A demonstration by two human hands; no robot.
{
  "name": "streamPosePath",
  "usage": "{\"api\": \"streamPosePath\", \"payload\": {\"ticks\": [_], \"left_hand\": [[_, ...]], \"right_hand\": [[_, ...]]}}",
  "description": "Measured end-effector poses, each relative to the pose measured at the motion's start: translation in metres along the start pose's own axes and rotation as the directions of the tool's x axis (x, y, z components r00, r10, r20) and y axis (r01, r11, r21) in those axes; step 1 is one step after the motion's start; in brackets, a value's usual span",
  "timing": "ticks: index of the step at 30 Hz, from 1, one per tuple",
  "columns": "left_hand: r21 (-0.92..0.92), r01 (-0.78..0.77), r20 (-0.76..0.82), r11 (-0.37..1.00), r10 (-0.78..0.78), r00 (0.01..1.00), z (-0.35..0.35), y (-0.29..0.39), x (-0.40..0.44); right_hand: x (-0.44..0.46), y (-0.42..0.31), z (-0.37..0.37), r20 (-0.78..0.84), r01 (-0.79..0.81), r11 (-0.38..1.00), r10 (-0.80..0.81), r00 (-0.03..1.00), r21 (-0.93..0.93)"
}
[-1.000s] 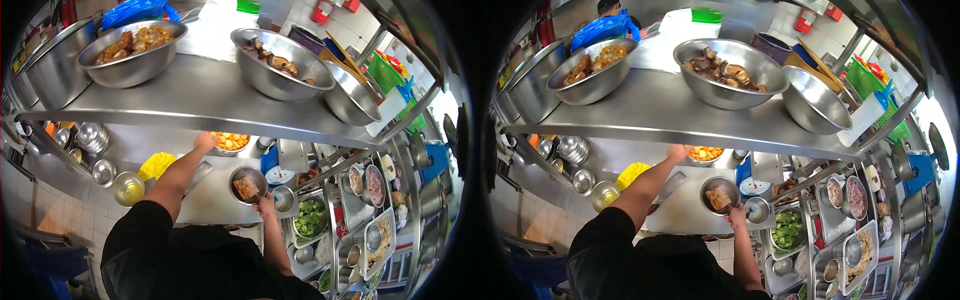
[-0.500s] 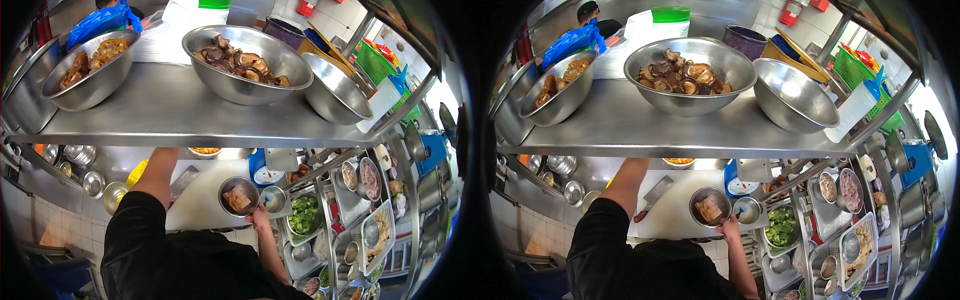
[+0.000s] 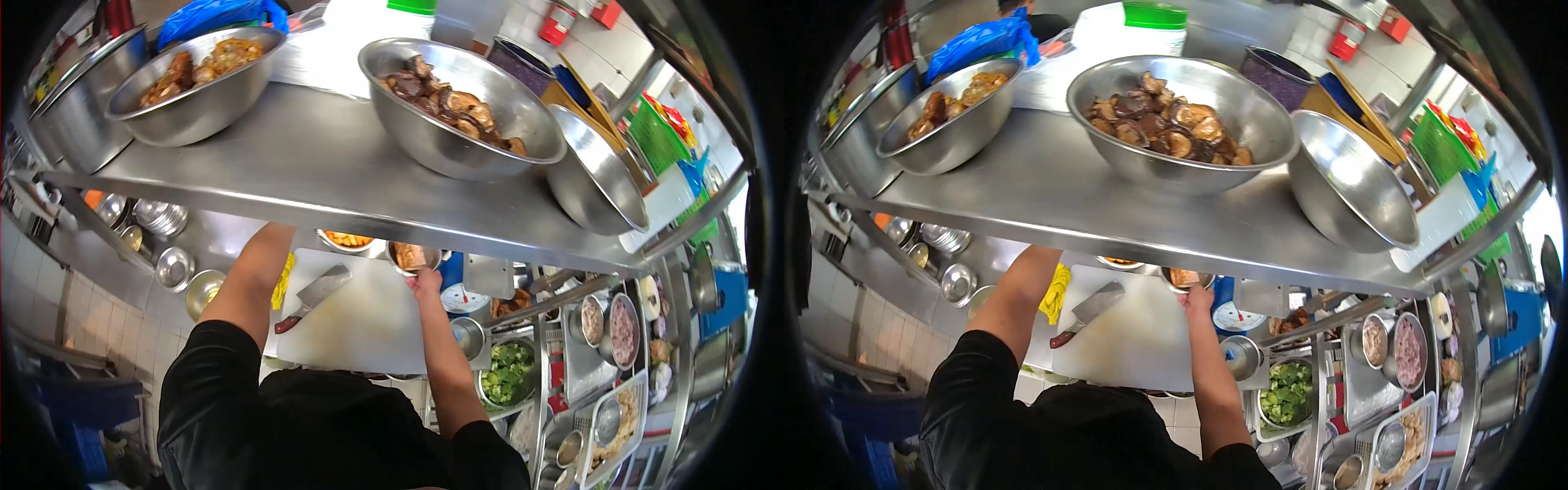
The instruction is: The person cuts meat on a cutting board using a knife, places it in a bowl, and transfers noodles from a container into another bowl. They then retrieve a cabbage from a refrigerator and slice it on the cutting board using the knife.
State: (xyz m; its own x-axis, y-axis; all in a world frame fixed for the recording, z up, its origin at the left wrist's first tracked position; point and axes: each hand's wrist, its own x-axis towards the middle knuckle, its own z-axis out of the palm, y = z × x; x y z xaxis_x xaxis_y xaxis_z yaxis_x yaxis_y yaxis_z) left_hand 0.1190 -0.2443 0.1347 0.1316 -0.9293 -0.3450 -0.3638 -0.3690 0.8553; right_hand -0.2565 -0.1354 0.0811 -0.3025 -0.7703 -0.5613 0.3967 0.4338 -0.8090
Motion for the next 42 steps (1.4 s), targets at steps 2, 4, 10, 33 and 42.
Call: {"api": "streamPosePath", "payload": {"ticks": [2, 4, 10, 33, 42], "left_hand": [[-0.061, 0.029, 0.014, 0.998, -0.028, 1.0, -0.003, 0.0, -0.011], [-0.124, 0.05, 0.024, 0.991, -0.047, 0.999, -0.008, -0.002, -0.018], [-0.298, 0.107, -0.009, 0.949, -0.115, 0.993, -0.019, -0.023, -0.055], [-0.734, -0.072, -0.626, 0.675, -0.632, 0.456, -0.26, -0.27, -0.539], [-0.708, -0.191, -0.688, 0.68, -0.602, 0.405, -0.411, -0.423, -0.514]], "right_hand": [[0.041, 0.012, 0.012, -0.052, 0.042, 0.998, -0.04, 0.998, 0.037], [0.035, 0.005, 0.024, -0.069, 0.026, 0.996, -0.02, 0.997, 0.09], [0.079, 0.025, 0.02, -0.048, 0.031, 0.998, -0.029, 0.998, 0.047], [-0.182, 0.098, 0.26, 0.865, 0.943, 0.254, -0.399, 0.305, -0.215], [-0.267, 0.201, 0.568, 0.79, 0.821, 0.113, -0.225, 0.57, -0.56]]}}
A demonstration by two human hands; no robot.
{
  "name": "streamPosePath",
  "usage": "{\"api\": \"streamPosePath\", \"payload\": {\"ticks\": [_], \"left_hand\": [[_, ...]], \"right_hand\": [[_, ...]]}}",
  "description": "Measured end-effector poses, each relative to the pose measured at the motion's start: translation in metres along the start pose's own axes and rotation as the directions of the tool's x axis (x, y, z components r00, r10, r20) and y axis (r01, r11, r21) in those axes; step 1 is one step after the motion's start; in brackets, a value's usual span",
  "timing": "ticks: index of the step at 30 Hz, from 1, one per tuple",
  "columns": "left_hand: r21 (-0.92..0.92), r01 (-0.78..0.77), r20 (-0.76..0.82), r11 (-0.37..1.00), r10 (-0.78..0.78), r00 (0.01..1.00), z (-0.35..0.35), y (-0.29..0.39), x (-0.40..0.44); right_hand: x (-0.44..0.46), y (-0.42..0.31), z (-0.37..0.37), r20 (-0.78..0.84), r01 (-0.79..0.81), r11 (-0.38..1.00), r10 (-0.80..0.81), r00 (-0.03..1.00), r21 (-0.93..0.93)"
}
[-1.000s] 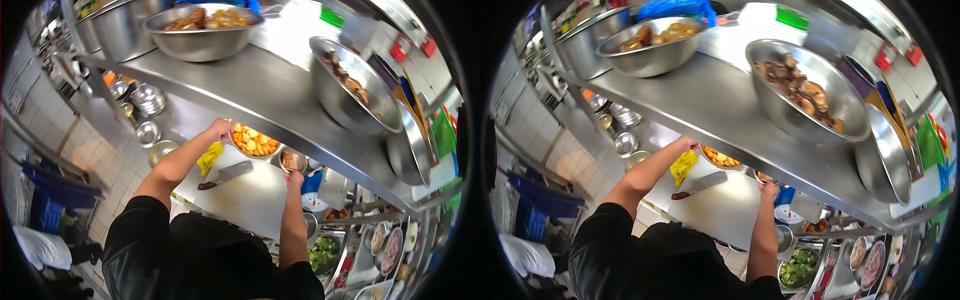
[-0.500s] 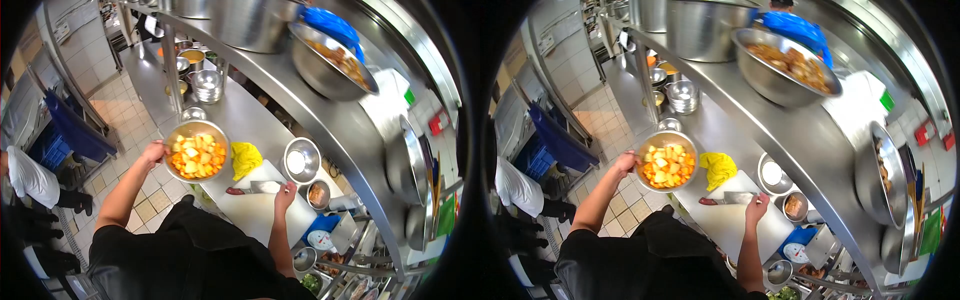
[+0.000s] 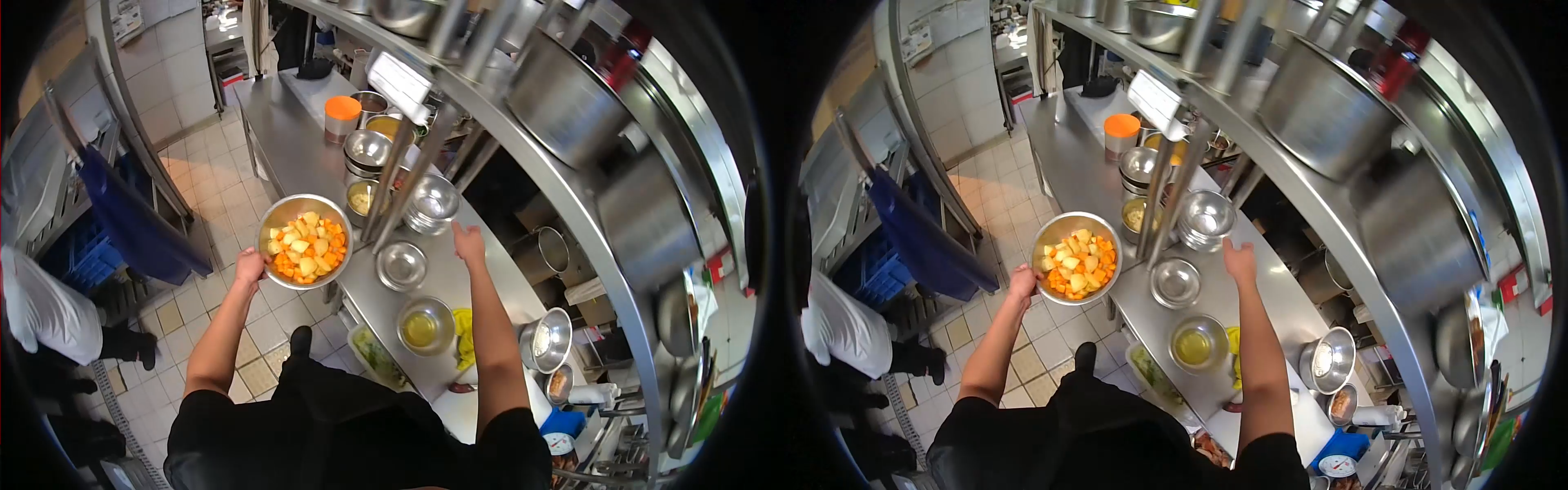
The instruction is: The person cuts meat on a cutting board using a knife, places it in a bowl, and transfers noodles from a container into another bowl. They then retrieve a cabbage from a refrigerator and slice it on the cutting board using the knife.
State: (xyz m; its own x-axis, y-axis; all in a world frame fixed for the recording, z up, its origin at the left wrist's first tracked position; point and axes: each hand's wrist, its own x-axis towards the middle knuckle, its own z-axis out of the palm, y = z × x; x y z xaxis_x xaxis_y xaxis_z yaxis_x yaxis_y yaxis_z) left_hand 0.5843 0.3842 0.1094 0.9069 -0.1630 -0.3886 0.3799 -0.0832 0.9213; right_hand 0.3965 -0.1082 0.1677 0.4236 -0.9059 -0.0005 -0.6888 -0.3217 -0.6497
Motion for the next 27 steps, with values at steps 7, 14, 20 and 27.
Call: {"api": "streamPosePath", "payload": {"ticks": [7, 14, 20, 27], "left_hand": [[-0.058, -0.011, 0.01, 0.998, 0.011, 1.0, 0.006, 0.041, 0.133], [-0.128, 0.072, 0.049, 0.989, -0.067, 0.997, -0.014, 0.074, 0.196], [-0.096, 0.108, -0.012, 0.99, -0.109, 0.994, -0.048, 0.117, 0.197], [-0.06, 0.153, -0.029, 0.986, -0.155, 0.987, -0.093, 0.096, 0.231]], "right_hand": [[0.041, -0.063, 0.05, -0.066, -0.209, 0.875, 0.201, 0.977, -0.436], [0.112, -0.047, 0.019, 0.126, -0.132, 0.991, 0.133, 0.983, -0.016], [-0.033, -0.073, -0.114, 0.206, -0.246, 0.903, 0.182, 0.961, 0.351], [-0.182, -0.085, 0.016, 0.642, -0.63, 0.717, 0.338, 0.688, 0.297]]}}
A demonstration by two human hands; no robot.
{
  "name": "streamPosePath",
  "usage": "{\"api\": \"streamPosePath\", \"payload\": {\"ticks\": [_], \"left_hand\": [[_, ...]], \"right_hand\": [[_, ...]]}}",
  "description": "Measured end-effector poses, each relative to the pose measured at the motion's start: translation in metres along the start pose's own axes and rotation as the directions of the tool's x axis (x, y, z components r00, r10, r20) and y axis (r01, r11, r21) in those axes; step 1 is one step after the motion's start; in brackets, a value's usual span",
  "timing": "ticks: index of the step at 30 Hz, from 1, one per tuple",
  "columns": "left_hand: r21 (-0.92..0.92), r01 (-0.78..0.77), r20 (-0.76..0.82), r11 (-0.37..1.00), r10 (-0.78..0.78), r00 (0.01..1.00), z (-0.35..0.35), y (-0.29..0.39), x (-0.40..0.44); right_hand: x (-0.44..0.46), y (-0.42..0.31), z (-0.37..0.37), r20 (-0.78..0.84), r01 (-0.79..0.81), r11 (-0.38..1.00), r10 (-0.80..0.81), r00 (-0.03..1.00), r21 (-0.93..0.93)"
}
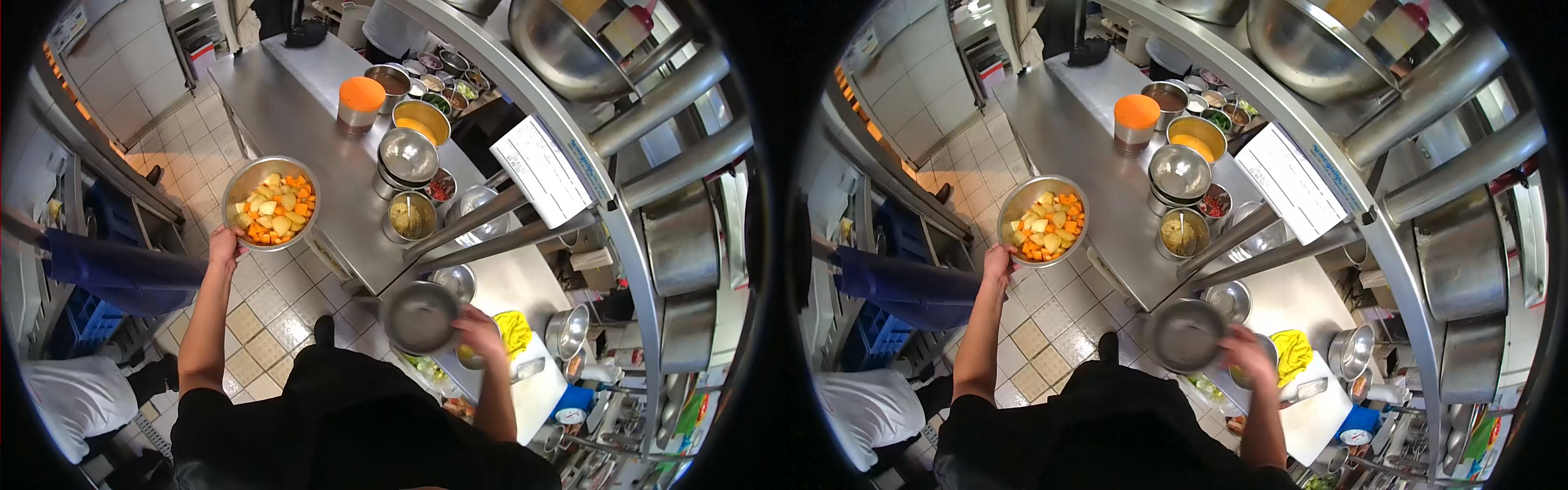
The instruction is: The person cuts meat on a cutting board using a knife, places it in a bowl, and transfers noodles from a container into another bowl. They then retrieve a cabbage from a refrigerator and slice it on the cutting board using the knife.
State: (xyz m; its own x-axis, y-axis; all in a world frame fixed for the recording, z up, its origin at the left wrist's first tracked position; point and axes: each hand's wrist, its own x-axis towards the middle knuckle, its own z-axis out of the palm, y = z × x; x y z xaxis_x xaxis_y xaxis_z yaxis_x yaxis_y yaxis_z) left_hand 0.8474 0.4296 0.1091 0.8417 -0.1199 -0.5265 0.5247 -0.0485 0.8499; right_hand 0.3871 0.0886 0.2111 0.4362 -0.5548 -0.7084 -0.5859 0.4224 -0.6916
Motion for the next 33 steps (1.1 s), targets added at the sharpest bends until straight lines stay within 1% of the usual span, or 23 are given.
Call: {"api": "streamPosePath", "payload": {"ticks": [1, 2, 3, 4, 5, 7, 9, 12, 15, 16, 19, 22, 25, 28, 31, 33], "left_hand": [[-0.007, 0.01, -0.01, 1.0, -0.01, 1.0, 0.002, 0.003, 0.003], [-0.016, 0.018, -0.027, 1.0, -0.019, 0.999, 0.003, 0.006, 0.005], [-0.022, 0.008, -0.023, 1.0, -0.008, 1.0, 0.007, 0.009, 0.01], [-0.03, -0.005, -0.026, 1.0, 0.004, 1.0, 0.014, 0.012, 0.015], [-0.038, -0.02, -0.031, 0.999, 0.019, 0.999, 0.021, 0.017, 0.018], [-0.031, -0.038, -0.016, 0.999, 0.038, 0.999, 0.043, 0.033, 0.013], [-0.061, -0.058, 0.005, 0.996, 0.058, 0.998, 0.064, 0.045, 0.013], [-0.069, -0.078, 0.045, 0.995, 0.081, 0.996, 0.097, 0.048, 0.029], [-0.145, -0.078, 0.083, 0.986, 0.09, 0.992, 0.133, 0.044, 0.039], [-0.146, -0.071, 0.088, 0.987, 0.084, 0.993, 0.142, 0.04, 0.041], [-0.185, 0.001, 0.149, 0.983, 0.027, 0.989, 0.158, 0.026, 0.038], [-0.144, -0.006, 0.145, 0.99, 0.027, 0.989, 0.162, 0.007, 0.036], [-0.098, 0.004, 0.128, 0.995, 0.008, 0.992, 0.166, 0.0, 0.04], [-0.052, 0.037, 0.121, 0.998, -0.031, 0.992, 0.167, -0.001, 0.042], [-0.042, 0.066, 0.148, 0.997, -0.059, 0.987, 0.178, 0.008, 0.043], [-0.059, 0.065, 0.146, 0.996, -0.056, 0.988, 0.189, 0.014, 0.045]], "right_hand": [[0.024, 0.008, 0.037, 0.191, 0.069, 0.997, -0.071, 0.979, 0.021], [0.041, 0.0, 0.076, 0.304, 0.073, 0.987, -0.114, 0.946, 0.14], [0.086, 0.009, 0.108, 0.392, 0.025, 0.97, -0.122, 0.912, 0.244], [0.102, -0.008, 0.148, 0.321, 0.056, 0.969, -0.133, 0.938, 0.239], [0.137, -0.011, 0.179, 0.35, 0.096, 0.967, -0.176, 0.92, 0.235], [0.213, -0.013, 0.236, 0.381, -0.007, 0.859, -0.22, 0.898, 0.511], [0.258, -0.029, 0.275, 0.344, -0.028, 0.833, -0.197, 0.918, 0.553], [0.262, -0.062, 0.308, 0.289, 0.014, 0.828, -0.212, 0.934, 0.561], [0.259, -0.073, 0.321, 0.235, -0.002, 0.75, -0.205, 0.95, 0.662], [0.259, -0.073, 0.32, 0.264, -0.018, 0.744, -0.214, 0.941, 0.667], [0.263, -0.064, 0.321, 0.255, -0.071, 0.615, -0.217, 0.942, 0.785], [0.273, -0.058, 0.319, 0.291, -0.109, 0.542, -0.263, 0.92, 0.833], [0.273, -0.062, 0.319, 0.257, -0.139, 0.568, -0.132, 0.957, 0.811], [0.278, -0.07, 0.316, 0.274, -0.098, 0.553, -0.247, 0.929, 0.828], [0.287, -0.083, 0.309, 0.289, -0.074, 0.574, -0.292, 0.912, 0.815], [0.287, -0.093, 0.302, 0.31, -0.106, 0.618, -0.233, 0.922, 0.779]]}}
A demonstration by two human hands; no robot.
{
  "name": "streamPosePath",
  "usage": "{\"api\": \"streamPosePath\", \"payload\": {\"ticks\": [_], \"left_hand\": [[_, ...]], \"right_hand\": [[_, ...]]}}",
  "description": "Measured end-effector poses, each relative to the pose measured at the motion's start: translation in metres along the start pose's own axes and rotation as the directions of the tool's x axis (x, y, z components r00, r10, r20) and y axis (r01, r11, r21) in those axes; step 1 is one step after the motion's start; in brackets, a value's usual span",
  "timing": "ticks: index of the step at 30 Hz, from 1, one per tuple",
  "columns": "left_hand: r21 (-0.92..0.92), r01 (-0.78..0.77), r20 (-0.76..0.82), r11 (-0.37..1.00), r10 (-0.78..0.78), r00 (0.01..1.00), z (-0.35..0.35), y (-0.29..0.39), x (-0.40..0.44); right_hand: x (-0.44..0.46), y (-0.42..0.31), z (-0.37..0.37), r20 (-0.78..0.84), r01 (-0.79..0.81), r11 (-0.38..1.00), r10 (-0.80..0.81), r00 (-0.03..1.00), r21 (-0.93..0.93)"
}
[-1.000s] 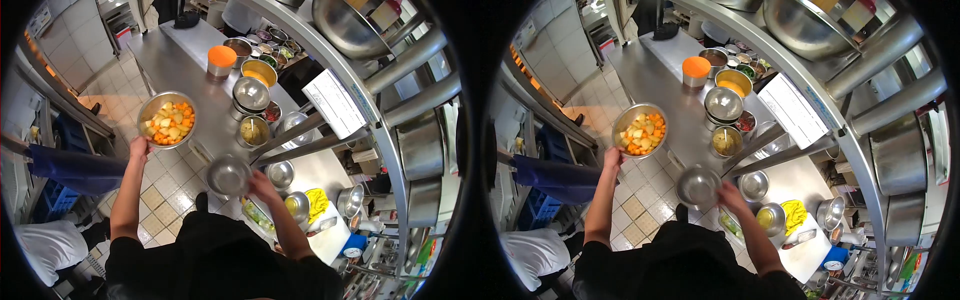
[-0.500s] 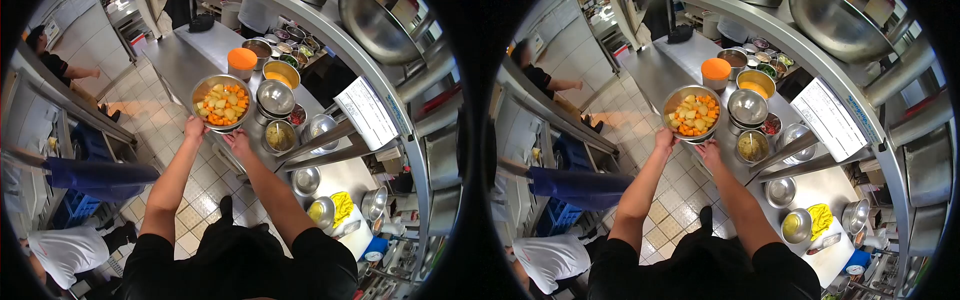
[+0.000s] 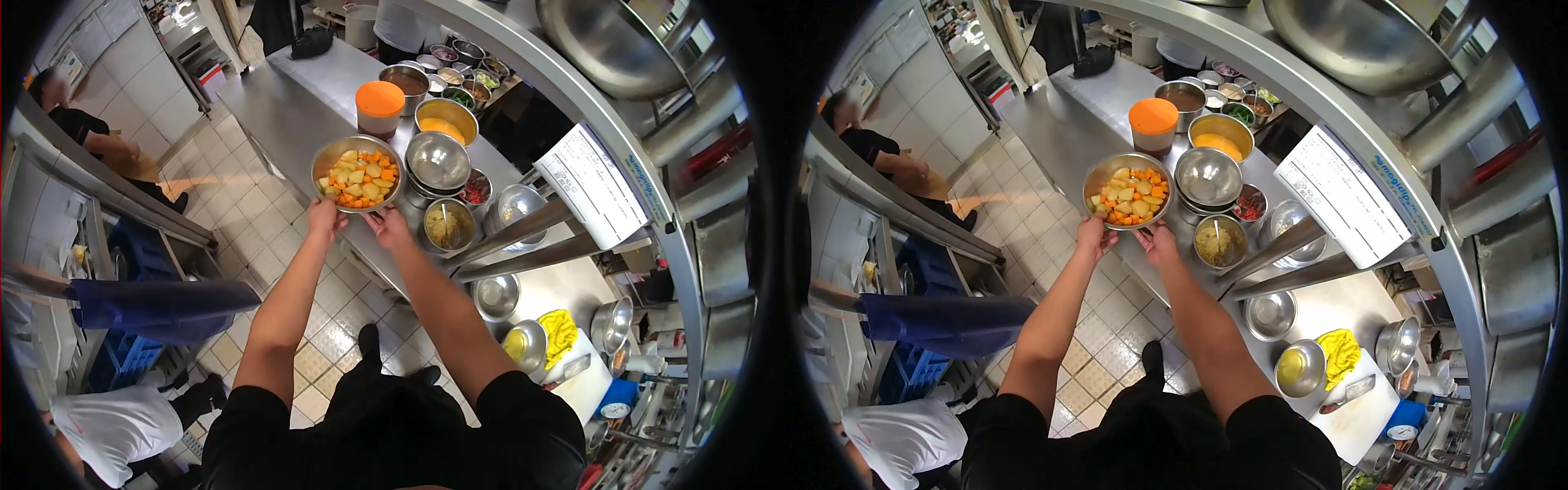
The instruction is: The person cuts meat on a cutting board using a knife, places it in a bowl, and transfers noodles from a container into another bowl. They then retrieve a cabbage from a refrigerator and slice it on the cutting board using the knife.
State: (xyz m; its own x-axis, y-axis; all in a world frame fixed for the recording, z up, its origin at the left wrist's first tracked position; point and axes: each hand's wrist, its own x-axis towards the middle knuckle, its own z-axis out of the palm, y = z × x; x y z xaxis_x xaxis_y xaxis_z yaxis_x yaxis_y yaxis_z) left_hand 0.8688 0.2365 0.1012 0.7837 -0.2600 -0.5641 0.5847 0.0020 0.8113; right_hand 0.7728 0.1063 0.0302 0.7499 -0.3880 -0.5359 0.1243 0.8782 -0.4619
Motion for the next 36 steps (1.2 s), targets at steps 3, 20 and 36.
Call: {"api": "streamPosePath", "payload": {"ticks": [3, 20, 36], "left_hand": [[-0.01, 0.021, 0.022, 1.0, -0.021, 1.0, 0.01, -0.009, 0.027], [-0.261, -0.048, 0.086, 0.964, 0.073, 0.994, -0.006, -0.037, 0.037], [0.452, -0.647, 0.888, 0.614, -0.241, 0.392, 0.035, -0.276, -0.279]], "right_hand": [[-0.02, -0.011, 0.005, -0.051, -0.079, 0.986, 0.072, 0.996, -0.148], [-0.462, -0.073, -0.197, -0.332, -0.036, 0.887, -0.135, 0.934, -0.461], [-0.86, -0.199, -0.155, -0.212, 0.152, 0.241, -0.96, 0.184, -0.959]]}}
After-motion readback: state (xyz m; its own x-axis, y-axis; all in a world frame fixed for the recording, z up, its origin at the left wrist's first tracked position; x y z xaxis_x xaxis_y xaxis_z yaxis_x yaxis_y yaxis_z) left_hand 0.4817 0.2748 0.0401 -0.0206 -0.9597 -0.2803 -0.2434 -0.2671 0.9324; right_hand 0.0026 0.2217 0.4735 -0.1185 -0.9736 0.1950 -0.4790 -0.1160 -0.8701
